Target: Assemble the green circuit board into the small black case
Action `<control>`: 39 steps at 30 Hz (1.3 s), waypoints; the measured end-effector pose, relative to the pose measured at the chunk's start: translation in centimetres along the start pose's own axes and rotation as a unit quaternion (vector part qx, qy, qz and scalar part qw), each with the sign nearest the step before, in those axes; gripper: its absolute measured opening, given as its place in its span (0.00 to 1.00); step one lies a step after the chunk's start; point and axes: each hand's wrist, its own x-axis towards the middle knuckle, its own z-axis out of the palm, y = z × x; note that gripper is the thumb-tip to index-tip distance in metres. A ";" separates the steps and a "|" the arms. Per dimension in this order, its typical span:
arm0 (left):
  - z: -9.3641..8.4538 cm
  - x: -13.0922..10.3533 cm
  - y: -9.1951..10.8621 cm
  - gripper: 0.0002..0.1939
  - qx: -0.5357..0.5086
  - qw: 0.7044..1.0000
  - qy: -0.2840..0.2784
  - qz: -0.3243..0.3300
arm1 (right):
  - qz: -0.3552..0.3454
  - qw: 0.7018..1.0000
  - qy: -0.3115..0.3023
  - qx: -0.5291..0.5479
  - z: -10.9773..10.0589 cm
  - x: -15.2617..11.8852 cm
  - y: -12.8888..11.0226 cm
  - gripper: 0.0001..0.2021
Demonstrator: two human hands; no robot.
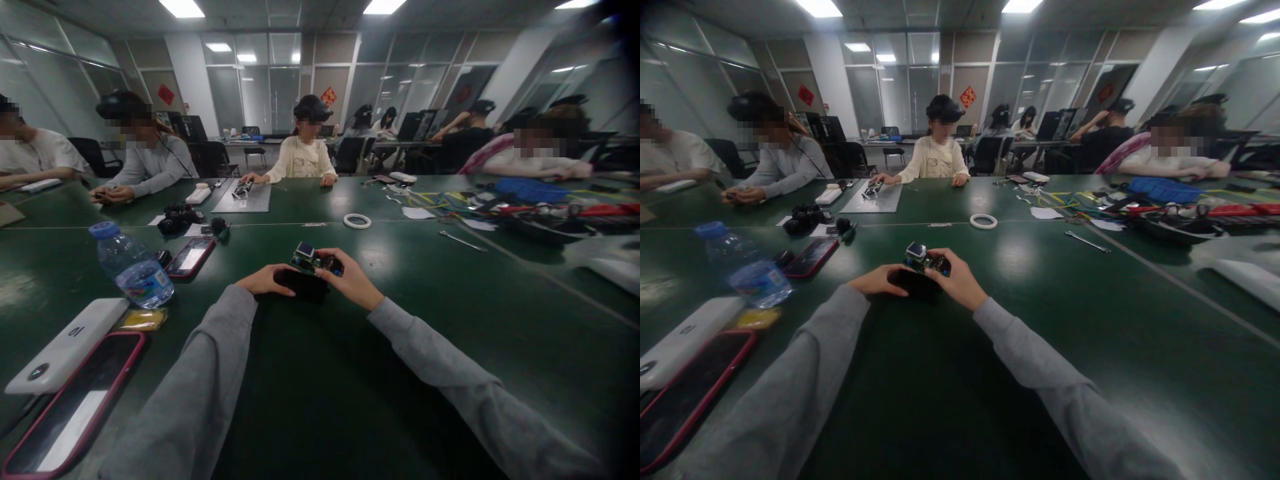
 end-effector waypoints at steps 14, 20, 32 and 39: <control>0.1 0.1 0.2 0.35 -0.005 1.000 0.027 0.002 | -0.058 0.985 -0.102 -0.127 1.3 -0.2 -0.2 0.17; 0.1 0.1 0.2 0.33 0.026 0.999 0.021 0.011 | -0.087 0.981 -0.088 -0.150 2.1 -0.5 0.2 0.19; 0.9 0.6 -0.2 0.49 0.033 0.994 0.101 -0.033 | -0.032 0.997 0.074 -0.019 -0.1 0.8 -0.7 0.18; 0.4 -0.7 2.9 0.65 0.126 0.987 -0.026 -0.097 | -0.006 0.987 0.160 -0.018 -3.8 2.1 -0.9 0.20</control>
